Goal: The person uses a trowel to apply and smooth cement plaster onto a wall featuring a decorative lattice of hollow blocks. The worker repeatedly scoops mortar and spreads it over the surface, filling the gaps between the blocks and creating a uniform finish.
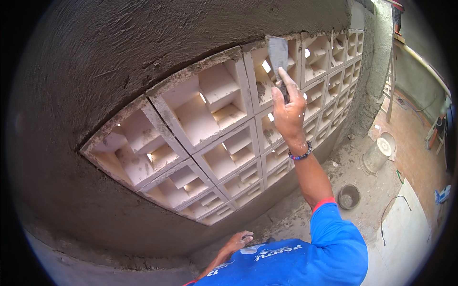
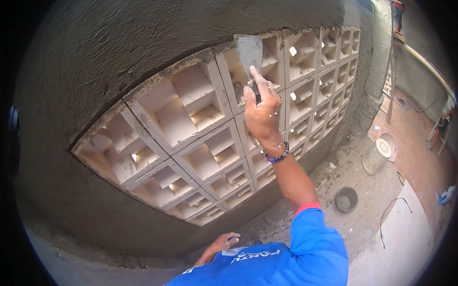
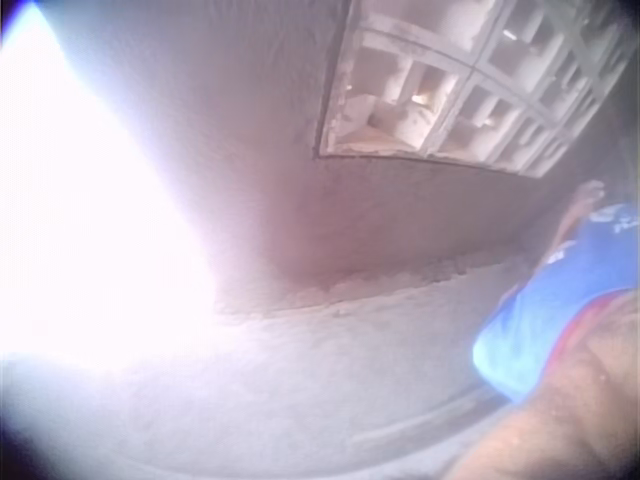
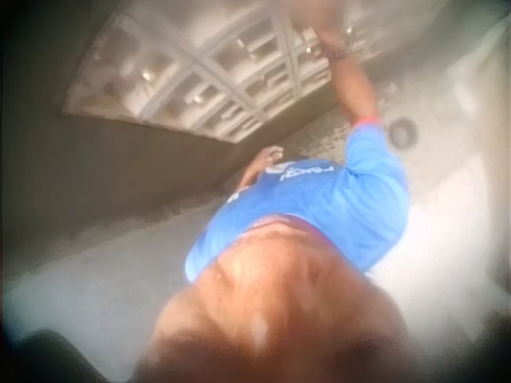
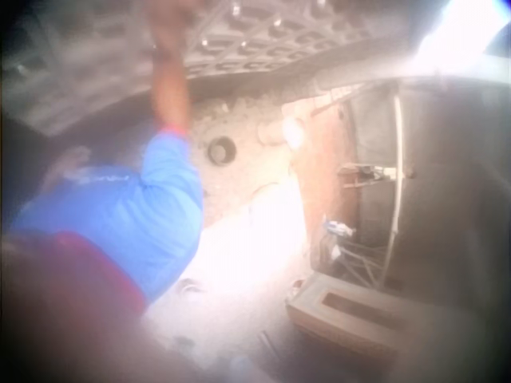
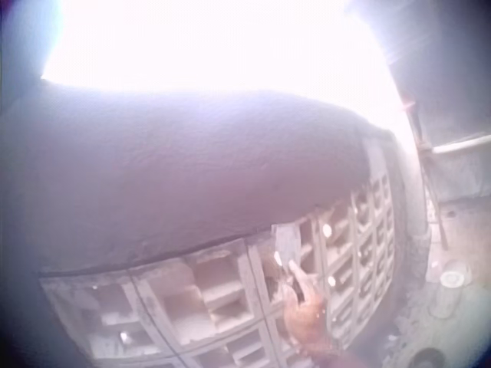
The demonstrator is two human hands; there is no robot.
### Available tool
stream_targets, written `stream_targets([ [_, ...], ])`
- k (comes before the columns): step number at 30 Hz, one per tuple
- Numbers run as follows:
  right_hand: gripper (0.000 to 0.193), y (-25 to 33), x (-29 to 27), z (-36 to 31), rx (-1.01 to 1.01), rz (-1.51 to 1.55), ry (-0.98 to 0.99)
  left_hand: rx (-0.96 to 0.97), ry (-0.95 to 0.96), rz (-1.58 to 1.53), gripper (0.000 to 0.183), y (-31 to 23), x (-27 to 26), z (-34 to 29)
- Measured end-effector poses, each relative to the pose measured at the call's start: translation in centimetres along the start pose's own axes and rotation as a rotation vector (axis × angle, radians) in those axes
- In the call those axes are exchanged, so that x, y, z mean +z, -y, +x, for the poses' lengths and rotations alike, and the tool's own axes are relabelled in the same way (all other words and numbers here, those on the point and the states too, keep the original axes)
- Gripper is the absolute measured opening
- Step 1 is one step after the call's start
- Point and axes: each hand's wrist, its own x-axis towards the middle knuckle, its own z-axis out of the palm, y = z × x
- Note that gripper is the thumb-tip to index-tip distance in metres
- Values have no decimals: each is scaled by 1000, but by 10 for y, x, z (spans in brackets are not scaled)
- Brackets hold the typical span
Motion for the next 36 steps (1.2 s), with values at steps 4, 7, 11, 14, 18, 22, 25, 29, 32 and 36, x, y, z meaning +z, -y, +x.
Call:
stream_targets([
  [4, 44, 14, -20, -38, 91, -22, 274, 30, 1, -76, 42, 2, -1, 5],
  [7, 45, 32, -27, -42, -85, -72, 503, 68, -31, 20, 43, 13, -2, 9],
  [11, 41, 55, -37, -7, -121, -215, 685, 100, -49, 27, 42, 19, -6, 9],
  [14, 39, 55, -40, 22, -396, -392, 714, 117, -58, -2, 42, 27, -6, 11],
  [18, 41, 80, -42, 45, -391, -693, 861, 165, -55, -26, 41, 39, -5, 16],
  [22, 39, 101, -46, 62, -398, -875, 879, 184, -25, -61, 41, 50, -1, 23],
  [25, 39, 103, -54, 64, -519, -910, 803, 187, -26, -35, 41, 48, -2, 21],
  [29, 38, 106, -66, 44, -308, -835, 649, 164, -14, -2, 41, 37, -5, 15],
  [32, 41, 87, -62, 18, -192, -562, 558, 189, 3, 11, 41, 41, -5, 17],
  [36, 45, 41, -29, -6, -258, -375, 456, 181, 15, 62, 41, 39, -10, 10],
])
